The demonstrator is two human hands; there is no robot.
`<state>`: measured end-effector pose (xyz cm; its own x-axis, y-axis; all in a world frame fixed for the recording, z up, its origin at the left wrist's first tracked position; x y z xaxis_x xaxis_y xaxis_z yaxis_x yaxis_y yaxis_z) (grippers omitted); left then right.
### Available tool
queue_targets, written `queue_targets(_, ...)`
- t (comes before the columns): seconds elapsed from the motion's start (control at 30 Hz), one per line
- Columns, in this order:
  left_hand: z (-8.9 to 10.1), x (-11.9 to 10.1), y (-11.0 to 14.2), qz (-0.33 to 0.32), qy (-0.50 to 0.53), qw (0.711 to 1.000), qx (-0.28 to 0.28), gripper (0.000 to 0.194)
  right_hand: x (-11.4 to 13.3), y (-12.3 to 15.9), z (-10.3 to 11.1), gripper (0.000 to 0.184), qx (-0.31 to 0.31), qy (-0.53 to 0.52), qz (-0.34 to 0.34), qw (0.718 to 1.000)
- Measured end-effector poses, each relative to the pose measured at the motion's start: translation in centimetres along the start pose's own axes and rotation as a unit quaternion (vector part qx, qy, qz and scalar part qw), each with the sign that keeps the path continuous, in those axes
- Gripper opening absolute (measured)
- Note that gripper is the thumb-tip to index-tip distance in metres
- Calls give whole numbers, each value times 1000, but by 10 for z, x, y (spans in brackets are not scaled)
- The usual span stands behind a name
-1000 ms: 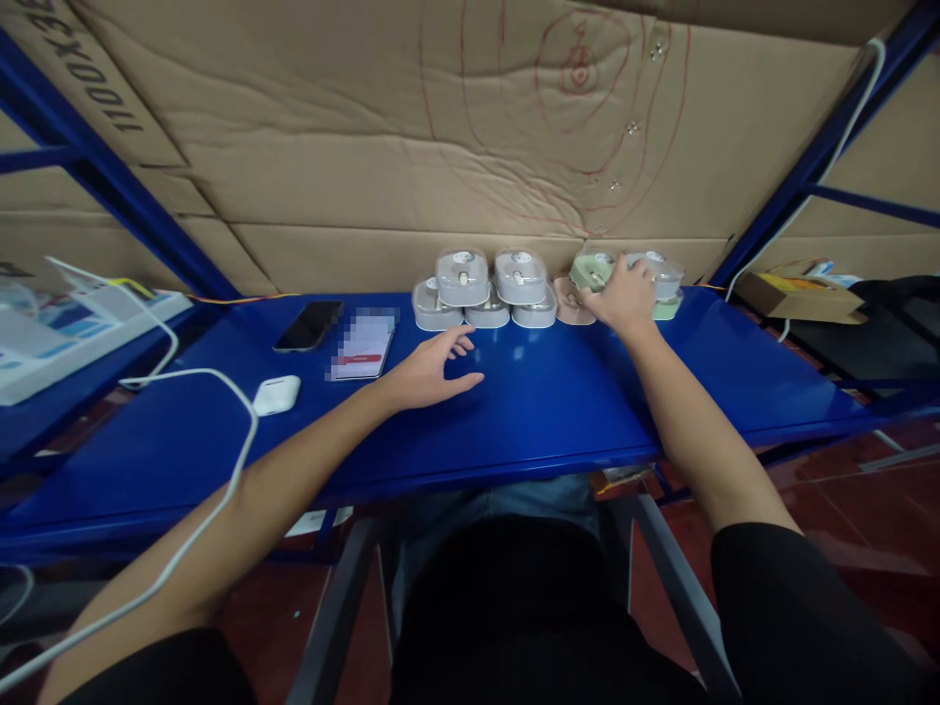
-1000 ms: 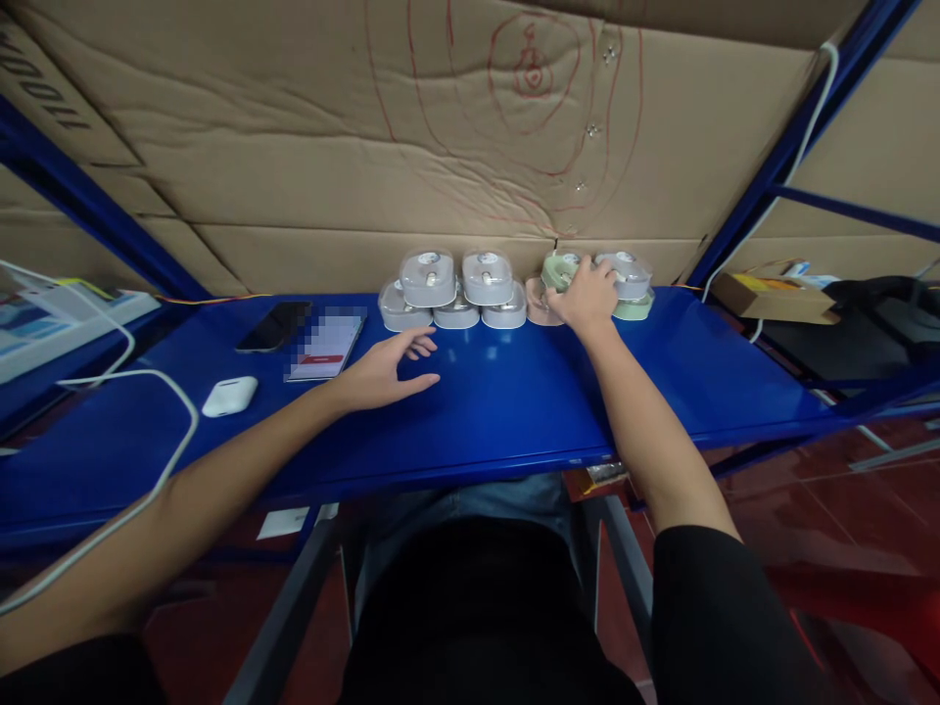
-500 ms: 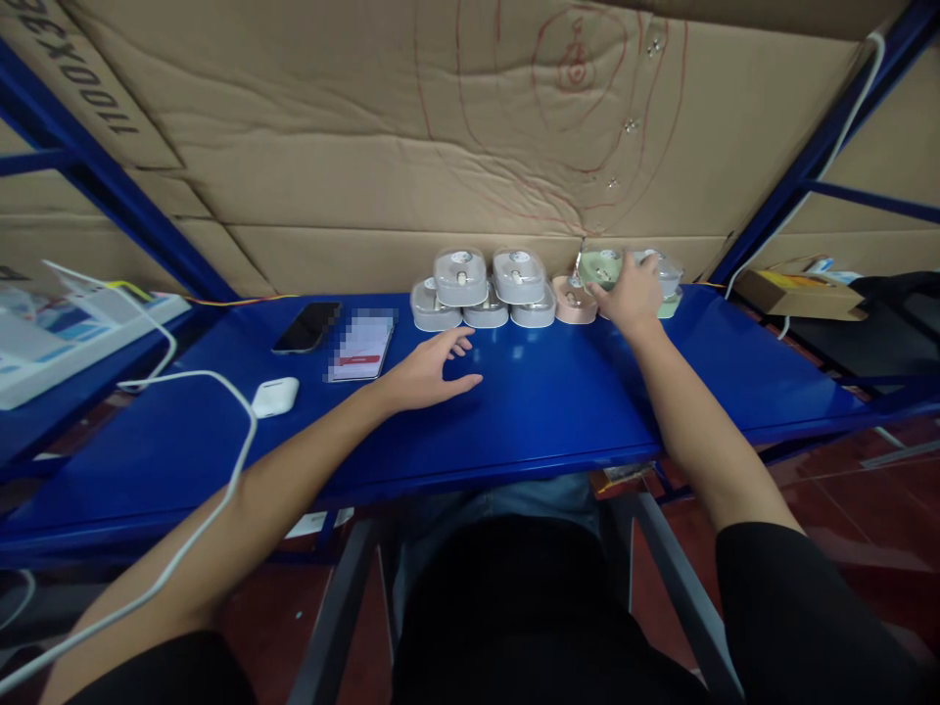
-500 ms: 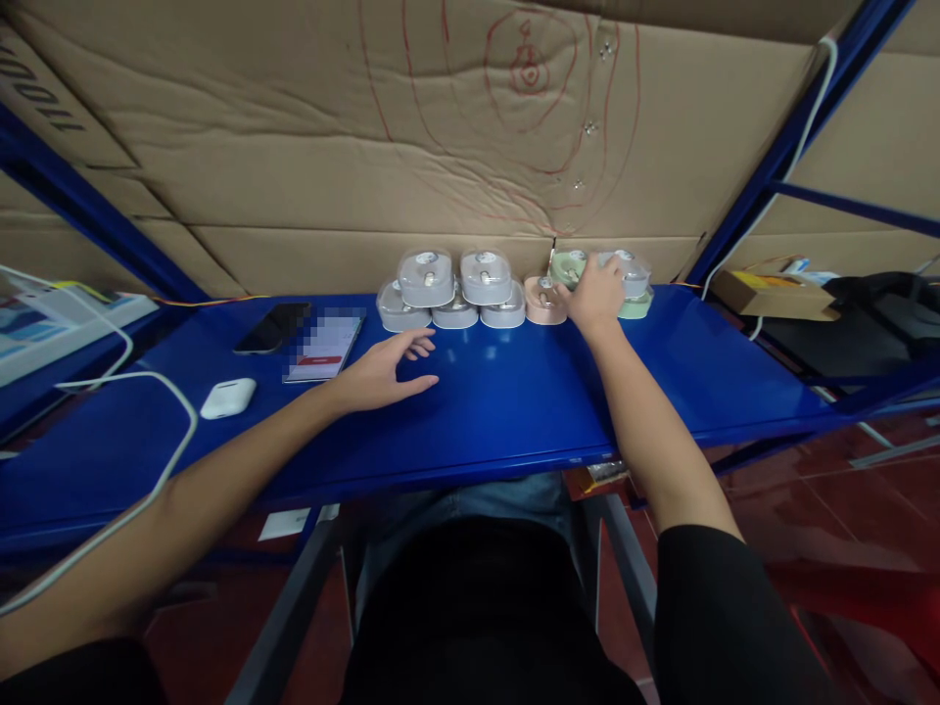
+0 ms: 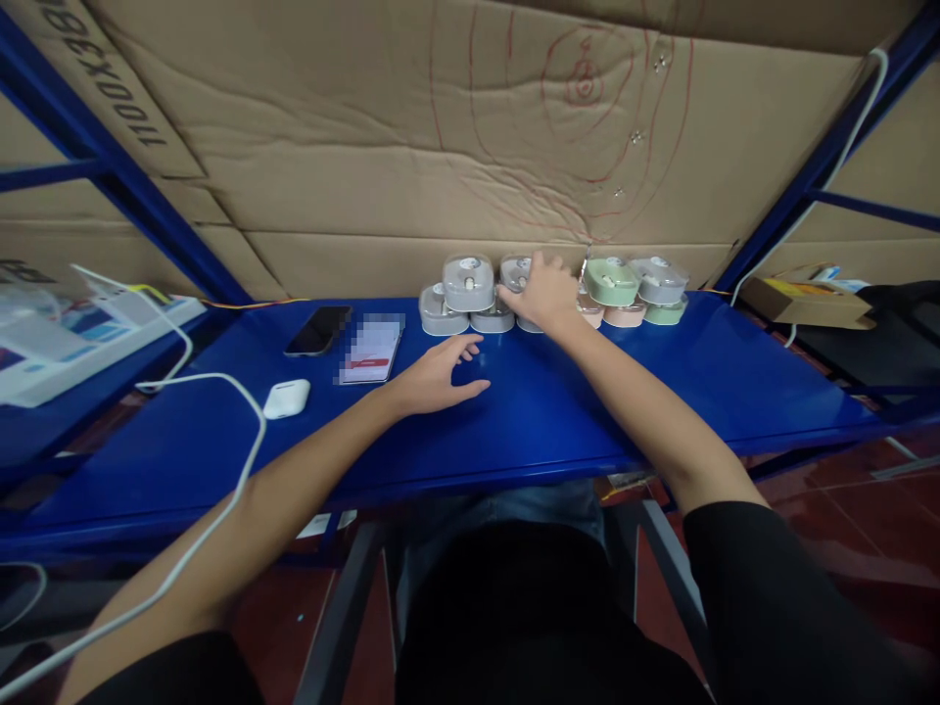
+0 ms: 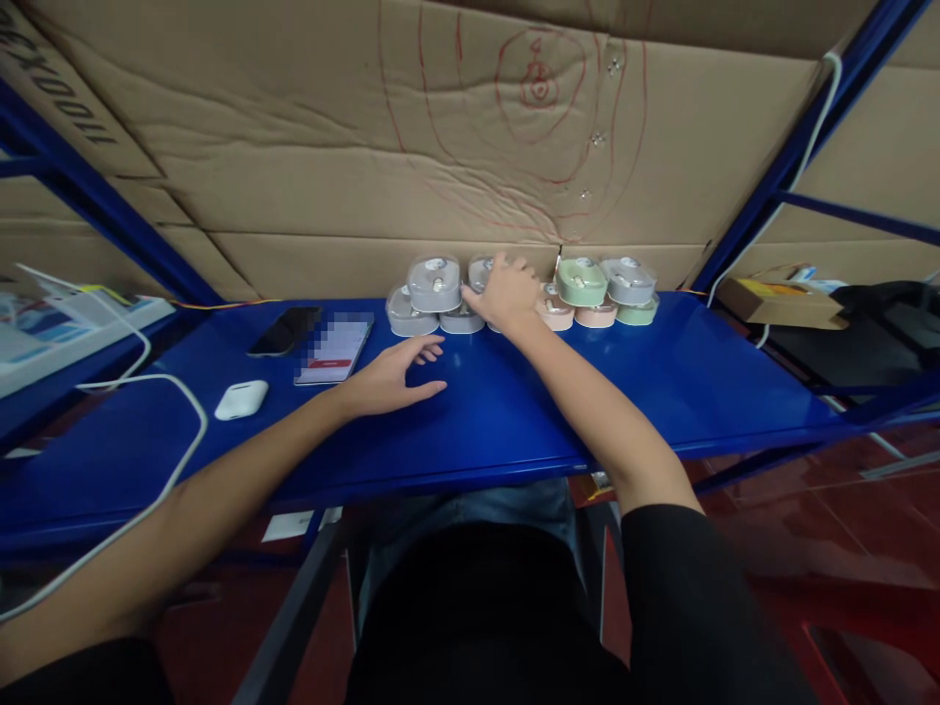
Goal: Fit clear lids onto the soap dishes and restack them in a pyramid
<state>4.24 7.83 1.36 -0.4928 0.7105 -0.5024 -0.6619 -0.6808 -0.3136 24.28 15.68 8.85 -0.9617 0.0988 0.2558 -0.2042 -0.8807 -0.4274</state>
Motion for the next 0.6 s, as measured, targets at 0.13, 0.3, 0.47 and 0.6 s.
queue_targets(0.13,0,-1,0,2,-2,1000,4,80,2,-2,-3,82,26,12,-25,999)
queue_targets(0.3,0,-1,1,8,4,1000,0,80,-27,10,16,77,14,-19,-28,999)
queue_targets(0.47,5,1,1,2,20,999,-45,83,-58,25,41,75,70,-206,110,970)
queue_targets(0.6,8,5,0,-7,64,995,-72,95,-54,52,38,69,215,-324,253,886)
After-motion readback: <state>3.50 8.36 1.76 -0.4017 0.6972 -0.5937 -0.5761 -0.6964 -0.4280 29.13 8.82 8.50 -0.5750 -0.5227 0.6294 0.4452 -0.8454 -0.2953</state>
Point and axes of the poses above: each hand's wrist, its own y-axis away from the middle knuckle, its own z-axis out of the back of the hand, x = y × z, the point moved 8 cm from there along -y, towards the middle knuckle, and after that the axes turned 5 degrees about -z, right-handed, at the moved point
